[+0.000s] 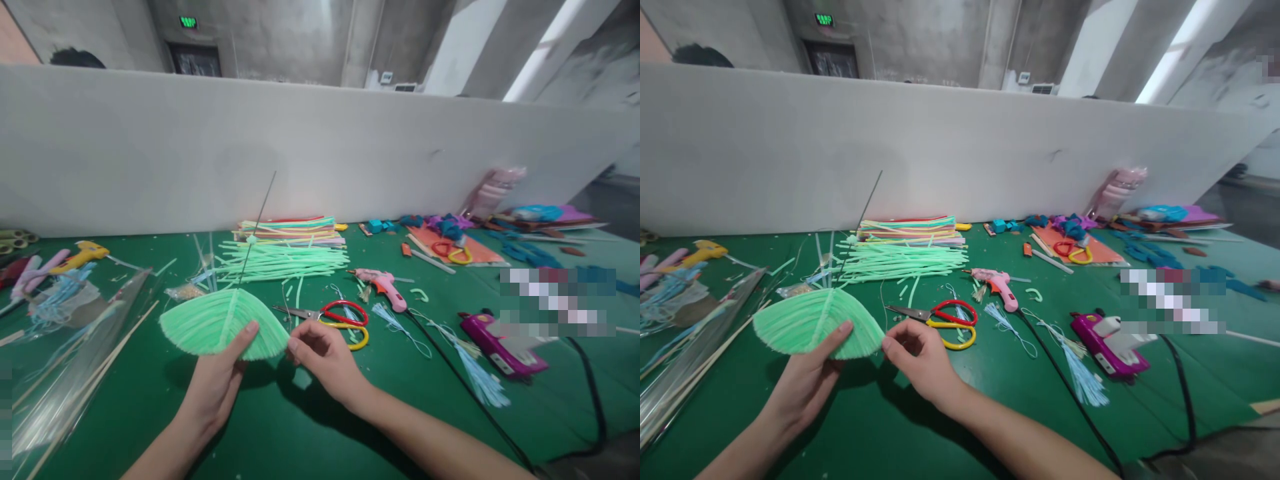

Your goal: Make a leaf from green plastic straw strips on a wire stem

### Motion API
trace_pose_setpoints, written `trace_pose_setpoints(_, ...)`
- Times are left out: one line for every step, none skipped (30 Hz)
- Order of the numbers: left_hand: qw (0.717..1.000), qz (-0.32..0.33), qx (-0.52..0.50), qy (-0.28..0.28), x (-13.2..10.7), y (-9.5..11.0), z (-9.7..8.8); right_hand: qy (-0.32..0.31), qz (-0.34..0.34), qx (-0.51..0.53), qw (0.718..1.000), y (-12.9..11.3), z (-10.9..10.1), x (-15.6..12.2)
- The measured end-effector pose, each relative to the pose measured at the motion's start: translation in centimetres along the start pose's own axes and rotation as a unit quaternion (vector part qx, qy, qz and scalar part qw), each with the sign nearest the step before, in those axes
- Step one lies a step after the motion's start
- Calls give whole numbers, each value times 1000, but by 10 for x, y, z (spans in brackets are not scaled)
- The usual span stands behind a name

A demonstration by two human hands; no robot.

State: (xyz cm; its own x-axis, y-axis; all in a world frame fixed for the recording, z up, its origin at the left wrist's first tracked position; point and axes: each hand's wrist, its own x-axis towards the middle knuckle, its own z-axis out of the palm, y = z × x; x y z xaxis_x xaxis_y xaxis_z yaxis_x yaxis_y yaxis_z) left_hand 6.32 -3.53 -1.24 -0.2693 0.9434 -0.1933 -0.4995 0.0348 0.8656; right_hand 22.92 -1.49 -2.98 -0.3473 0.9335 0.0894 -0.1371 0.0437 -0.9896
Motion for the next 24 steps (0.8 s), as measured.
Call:
trace_pose_setpoints(1000,0,1,-2,0,0,0,1,-3,-5,1000,0,0,0)
trace_pose_setpoints(1000,-1,3,-4,-1,-1,0,3,-8,-8,1000,0,0,0)
trace_pose_setpoints(1000,-5,4,-5,-1,-1,1,5,-13,-9,1000,1,0,0)
trace_pose_setpoints(1000,-10,6,-3,-1,-1,1,7,-17,-9,1000,1,0,0)
trace_pose_setpoints(1000,-14,7,-1,-1,-1,0,8,-20,-8,1000,2,0,0)
trace_pose_setpoints(1000,-17,9,0,-1,-1,0,8,-21,-7,1000,2,0,0)
trace_pose_setpoints(1000,-16,9,1,-1,-1,0,8,-21,-10,1000,2,0,0)
trace_pose_setpoints(1000,-12,8,3,-1,-1,0,6,-21,-17,1000,2,-1,0)
trace_pose_setpoints(1000,-6,5,4,-1,-1,0,6,-22,-30,999,2,-1,0)
trace_pose_setpoints(1000,3,2,6,0,-1,0,10,-28,-49,998,1,-1,0)
trace_pose_setpoints(1000,13,-2,9,1,0,0,21,-42,-72,996,1,-2,-1)
trace_pose_setpoints(1000,21,-7,13,2,0,0,37,-66,-97,992,0,-2,-1)
trace_pose_setpoints(1000,25,-10,15,2,0,0,55,-100,-124,986,0,-3,-2)
trace_pose_setpoints(999,26,-13,14,3,1,0,71,-139,-149,976,-1,-3,-3)
trace_pose_setpoints(999,26,-15,13,3,1,0,81,-180,-171,965,-1,-4,-3)
trace_pose_setpoints(1000,24,-17,11,3,0,0,85,-215,-188,955,-1,-4,-4)
trace_pose_setpoints(1000,20,-19,9,3,0,0,83,-240,-200,946,-2,-4,-4)
trace_pose_setpoints(1000,17,-22,8,3,0,1,81,-256,-207,941,-2,-4,-5)
trace_pose_setpoints(1000,14,-25,7,2,-1,1,80,-262,-212,938,-2,-3,-5)
trace_pose_setpoints(999,11,-30,7,2,-1,2,80,-259,-214,938,-2,-2,-5)
trace_pose_setpoints(999,8,-34,6,1,-2,2,80,-251,-216,940,-2,-2,-5)
trace_pose_setpoints(999,5,-38,5,1,-3,2,81,-243,-216,942,-2,-1,-5)
trace_pose_setpoints(999,1,-40,4,0,-3,3,82,-235,-216,944,-2,0,-5)
trace_pose_setpoints(999,-3,-40,3,-1,-4,3,84,-229,-216,945,-2,0,-5)
